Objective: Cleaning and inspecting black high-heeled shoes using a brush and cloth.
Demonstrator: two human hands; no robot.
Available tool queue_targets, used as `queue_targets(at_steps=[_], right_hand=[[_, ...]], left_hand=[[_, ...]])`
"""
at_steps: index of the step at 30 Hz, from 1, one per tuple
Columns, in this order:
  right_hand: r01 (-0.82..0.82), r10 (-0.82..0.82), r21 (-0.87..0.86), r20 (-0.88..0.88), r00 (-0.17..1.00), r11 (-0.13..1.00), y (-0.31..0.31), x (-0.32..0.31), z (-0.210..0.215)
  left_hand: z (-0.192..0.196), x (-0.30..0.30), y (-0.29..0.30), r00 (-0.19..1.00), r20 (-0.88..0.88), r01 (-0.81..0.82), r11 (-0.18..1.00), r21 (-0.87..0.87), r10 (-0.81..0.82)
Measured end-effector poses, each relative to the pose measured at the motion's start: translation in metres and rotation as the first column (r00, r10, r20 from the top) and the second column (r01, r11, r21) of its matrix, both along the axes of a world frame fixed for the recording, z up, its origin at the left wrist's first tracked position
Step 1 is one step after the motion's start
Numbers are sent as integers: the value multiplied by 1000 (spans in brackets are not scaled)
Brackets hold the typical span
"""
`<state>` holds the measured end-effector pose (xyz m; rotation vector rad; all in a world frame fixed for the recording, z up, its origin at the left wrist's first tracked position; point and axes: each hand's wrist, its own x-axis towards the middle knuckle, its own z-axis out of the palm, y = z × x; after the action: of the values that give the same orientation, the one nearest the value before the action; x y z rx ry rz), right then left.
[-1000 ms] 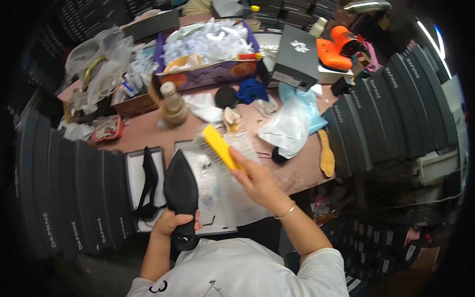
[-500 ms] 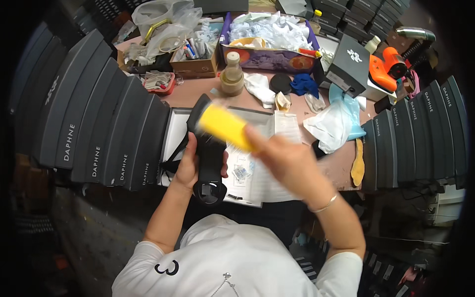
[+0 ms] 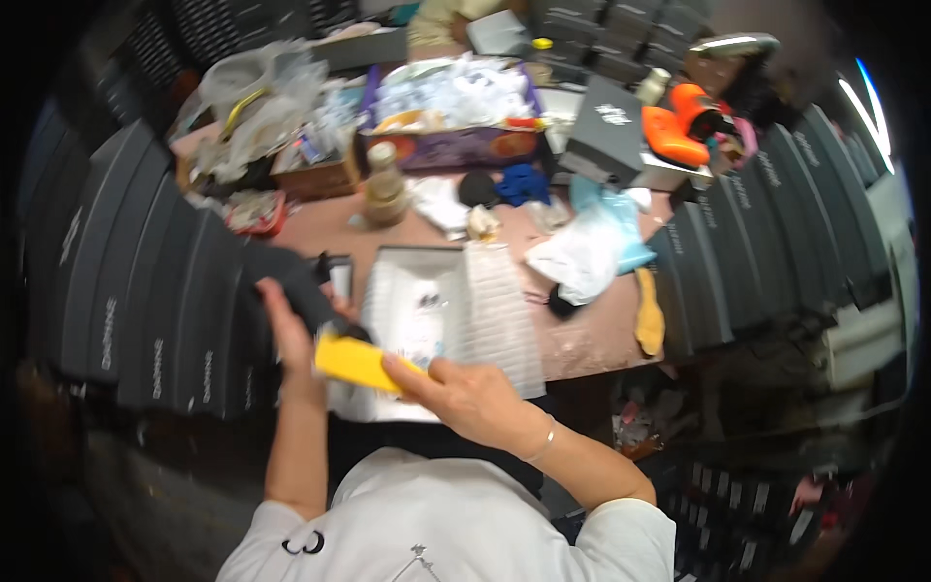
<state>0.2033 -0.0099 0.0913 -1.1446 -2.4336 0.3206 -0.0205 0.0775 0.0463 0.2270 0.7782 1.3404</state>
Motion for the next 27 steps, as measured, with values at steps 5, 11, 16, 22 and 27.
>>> queue_targets(at_steps=[5,11,16,22,27], right_hand=[[48,-43,-91,53,998,995,-13,42,3],[78,-89,-103,-107,990,992,-6,26,-31],[90,-81,37,-198,977,995,21,-11,-25],[189,-220,-244,-106,970,951,-17,44,-27],[185,-261,-198,-489,833,963,4,5,-14]], left_hand=[[9,-11,17,982,-47,-181,983,20,182],[20,25,29,960,27,-279,960,8,279],[8,19,39,980,172,-78,991,-107,96],[33,-11,65,930,361,-29,967,253,-67],[37,22,45,825,514,34,929,370,-235]])
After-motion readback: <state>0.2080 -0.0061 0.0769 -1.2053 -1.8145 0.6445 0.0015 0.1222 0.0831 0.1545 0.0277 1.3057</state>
